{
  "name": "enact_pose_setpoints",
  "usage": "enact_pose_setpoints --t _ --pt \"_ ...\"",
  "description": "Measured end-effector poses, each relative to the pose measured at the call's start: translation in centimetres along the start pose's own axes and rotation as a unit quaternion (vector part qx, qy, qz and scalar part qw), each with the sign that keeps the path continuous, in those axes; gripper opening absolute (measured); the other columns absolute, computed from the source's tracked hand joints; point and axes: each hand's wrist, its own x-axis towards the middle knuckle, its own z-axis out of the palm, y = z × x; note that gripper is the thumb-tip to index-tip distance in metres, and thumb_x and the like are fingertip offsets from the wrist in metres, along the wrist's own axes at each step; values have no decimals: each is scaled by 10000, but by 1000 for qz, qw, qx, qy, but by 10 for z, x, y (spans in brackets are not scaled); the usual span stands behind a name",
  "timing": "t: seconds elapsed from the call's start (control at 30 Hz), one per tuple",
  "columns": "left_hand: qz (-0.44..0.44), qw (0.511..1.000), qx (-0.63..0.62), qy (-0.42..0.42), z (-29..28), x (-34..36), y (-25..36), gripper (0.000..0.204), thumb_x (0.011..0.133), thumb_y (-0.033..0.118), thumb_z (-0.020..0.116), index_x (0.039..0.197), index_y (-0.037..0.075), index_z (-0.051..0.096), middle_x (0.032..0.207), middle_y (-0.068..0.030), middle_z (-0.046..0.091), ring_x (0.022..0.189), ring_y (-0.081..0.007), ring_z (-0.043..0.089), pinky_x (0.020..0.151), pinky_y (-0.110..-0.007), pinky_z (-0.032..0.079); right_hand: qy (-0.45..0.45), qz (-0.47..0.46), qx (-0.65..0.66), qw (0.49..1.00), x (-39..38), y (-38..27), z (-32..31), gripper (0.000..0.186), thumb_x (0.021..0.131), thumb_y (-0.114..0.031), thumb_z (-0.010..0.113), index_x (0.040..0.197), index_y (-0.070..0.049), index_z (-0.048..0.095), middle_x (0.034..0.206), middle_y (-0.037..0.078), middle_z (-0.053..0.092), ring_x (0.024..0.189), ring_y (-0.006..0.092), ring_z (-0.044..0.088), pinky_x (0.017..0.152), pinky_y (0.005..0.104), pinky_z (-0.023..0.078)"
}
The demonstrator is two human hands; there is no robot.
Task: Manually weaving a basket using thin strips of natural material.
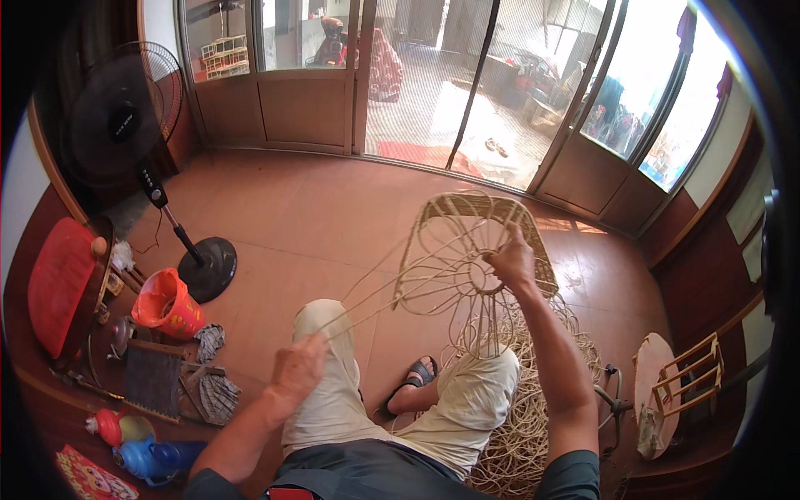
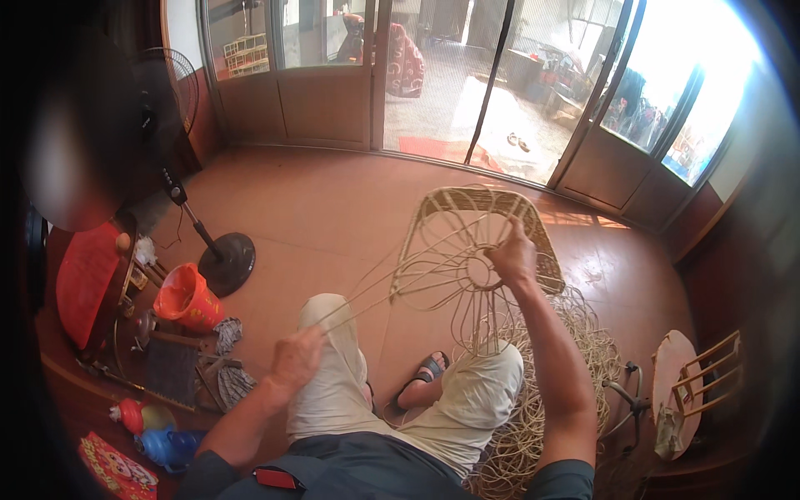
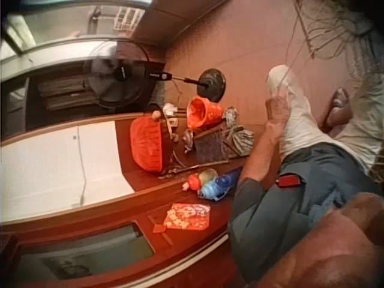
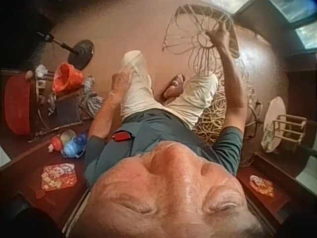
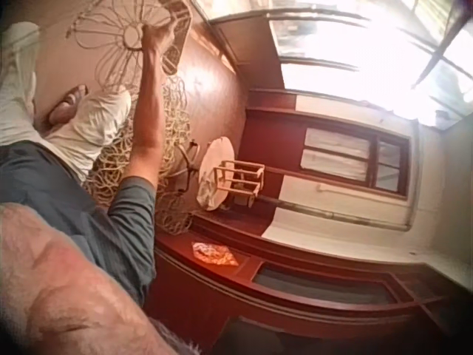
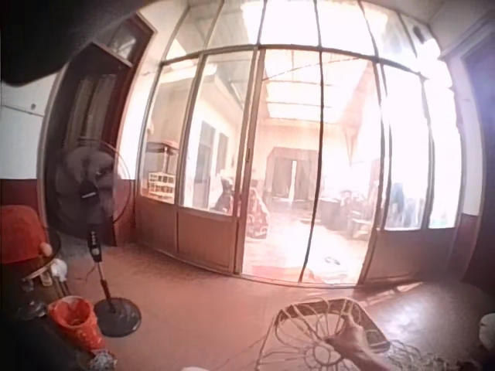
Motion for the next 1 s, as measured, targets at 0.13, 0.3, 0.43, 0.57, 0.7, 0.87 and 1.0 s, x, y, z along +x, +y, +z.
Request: enact_pose_setpoints --t 0.13,0.3,0.43,0.57,0.7,0.87,1.0 --pt "-67 992 101 33 -14 -44 -131 327 940 33 751 1263 76 732 1117 -243 786 950 -434 787 790 -516 643 67 20 18 997 3 42 2 959 783 -134 991 1614 -101 513 1092 242 824 1038 400 821 952 494 643" --pt "-239 970 4 34 -49 -105 -249 577 856 -108 745 1414 24 688 1197 -252 783 1061 -363 813 886 -441 661 109 92 39 989 -3 97 16 918 771 -119 980 1582 -80 551 1201 225 814 1003 346 818 913 440 650" --pt "-409 870 -276 -4 -82 -121 -298 656 819 -169 688 1462 -92 588 1163 -180 751 1011 -274 768 868 -394 637 100 126 70 984 -4 99 10 923 783 -111 938 1611 -46 535 1276 285 789 1203 437 772 1074 487 603" --pt "-435 815 -369 99 -117 -128 -329 253 804 -202 599 1006 -50 595 895 -95 585 745 -240 639 701 -385 595 134 92 40 986 -5 78 19 912 796 -99 904 1623 -39 523 1292 292 785 1222 436 768 1083 484 598" --pt "-443 774 -341 298 -146 -146 -405 205 820 -152 531 841 52 533 831 -67 542 679 -204 568 666 -355 590 152 151 66 975 -12 92 25 923 798 -116 887 1636 -53 506 1280 301 784 1198 439 776 1070 500 600" --pt "-570 681 -104 448 -159 -146 -419 300 956 -3 599 1198 13 776 1000 -99 739 768 -197 692 662 -324 572 176 165 86 967 -16 97 37 945 801 -119 890 1649 -58 477 1261 305 783 1175 449 779 1071 506 598" --pt "-334 903 -217 161 -140 -86 -368 293 985 90 729 1273 61 773 954 5 752 741 -110 666 586 -287 486 220 93 113 964 -25 87 49 1044 795 -214 973 1659 3 428 1489 300 674 1342 423 692 1182 464 520"
